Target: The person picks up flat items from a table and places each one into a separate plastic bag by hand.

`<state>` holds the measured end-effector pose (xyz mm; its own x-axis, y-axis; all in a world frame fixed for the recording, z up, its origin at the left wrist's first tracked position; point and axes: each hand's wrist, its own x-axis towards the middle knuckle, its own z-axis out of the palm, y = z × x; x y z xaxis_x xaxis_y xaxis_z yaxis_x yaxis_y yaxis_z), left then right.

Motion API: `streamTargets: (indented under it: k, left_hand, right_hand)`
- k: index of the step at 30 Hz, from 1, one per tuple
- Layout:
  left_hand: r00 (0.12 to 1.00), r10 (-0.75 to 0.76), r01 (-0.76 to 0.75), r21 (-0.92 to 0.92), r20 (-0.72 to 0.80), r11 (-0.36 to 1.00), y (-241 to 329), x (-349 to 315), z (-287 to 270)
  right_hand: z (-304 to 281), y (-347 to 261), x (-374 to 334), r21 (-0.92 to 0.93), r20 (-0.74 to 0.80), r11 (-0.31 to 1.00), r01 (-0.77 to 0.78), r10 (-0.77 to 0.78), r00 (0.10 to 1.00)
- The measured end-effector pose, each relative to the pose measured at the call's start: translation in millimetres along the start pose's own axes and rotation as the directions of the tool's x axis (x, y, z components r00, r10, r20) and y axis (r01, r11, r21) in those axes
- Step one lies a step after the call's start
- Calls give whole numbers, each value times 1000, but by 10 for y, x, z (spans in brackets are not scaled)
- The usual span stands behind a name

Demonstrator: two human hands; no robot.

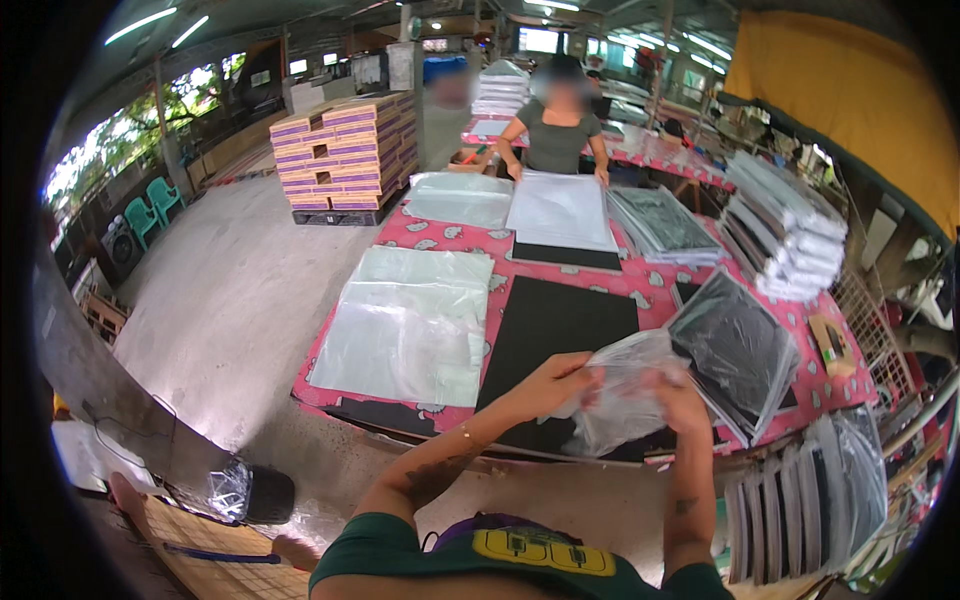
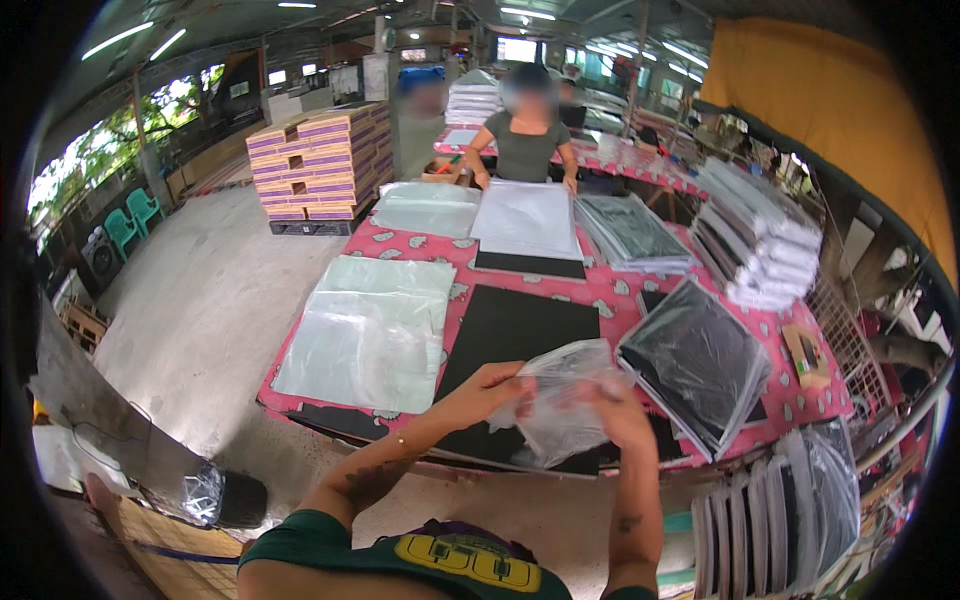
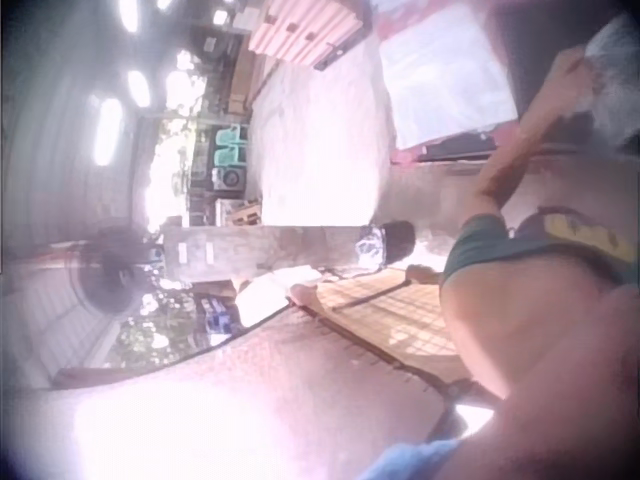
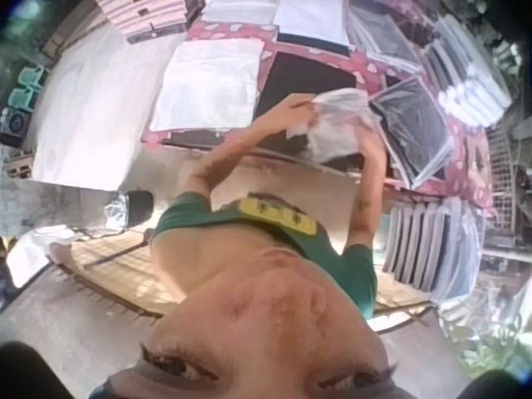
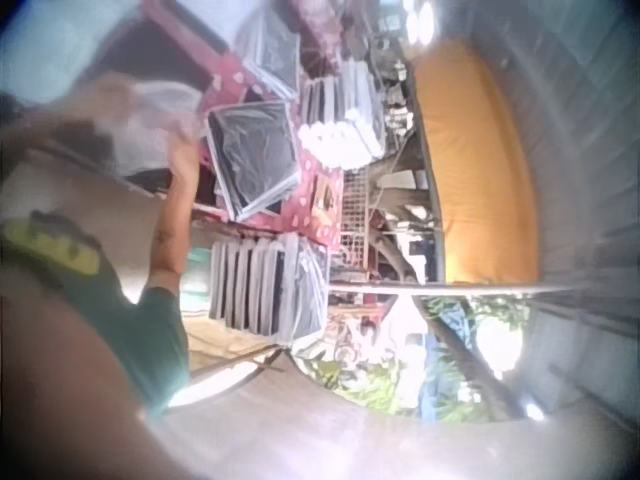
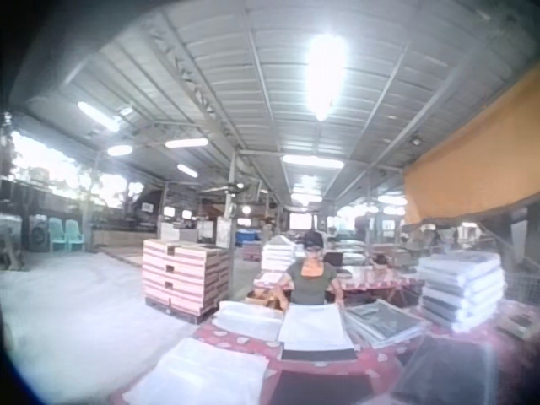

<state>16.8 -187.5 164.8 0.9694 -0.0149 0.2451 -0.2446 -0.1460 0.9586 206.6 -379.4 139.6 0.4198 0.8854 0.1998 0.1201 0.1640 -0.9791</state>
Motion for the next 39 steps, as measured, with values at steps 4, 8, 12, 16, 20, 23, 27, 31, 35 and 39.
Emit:
streamTargets:
  k: [4,8,12,16,20,23,27,31,35,39]
  left_hand:
    - [937,-66,-37,286,344,957,102,-421,-498]
    - [971,183,-239,-723,-156,649,156,-844,-1029]
    - [883,-193,217,-7,428,976,101,-1053,-1202]
    - [977,201,-209,-527,-74,824,27,-1288,-1313]
    - [992,118,-117,-726,-49,678,-201,-1383,-1419]
    - [917,-241,310,-191,317,931,-325,-1369,-1486]
    - [922,104,-366,-751,-373,550,-7,-1368,-1301]
    - [989,-87,146,-764,118,629,-132,-1465,-1109]
    - [944,-211,253,-150,253,956,-622,-1817,-1357]
    - [981,-167,92,-525,-97,846,-471,-1598,-1264]
  right_hand:
    - [-53,-255,-141,320,173,945,-67,12,985]
    - [258,-125,-104,-573,522,817,-62,423,741]
    - [-7,-19,-178,829,-149,559,0,222,964]
    - [-35,407,-295,586,185,739,-334,279,942]
    - [307,434,-211,382,130,903,-195,156,979]
    - [-66,934,-392,373,-252,895,244,-155,955]
    - [-23,1212,-610,79,-55,976,-203,208,977]
    - [411,533,-333,501,-111,860,96,-46,993]
    - [527,232,-579,-432,-273,902,2,-133,953]
    - [-222,1926,-1147,392,360,896,-209,59,931]
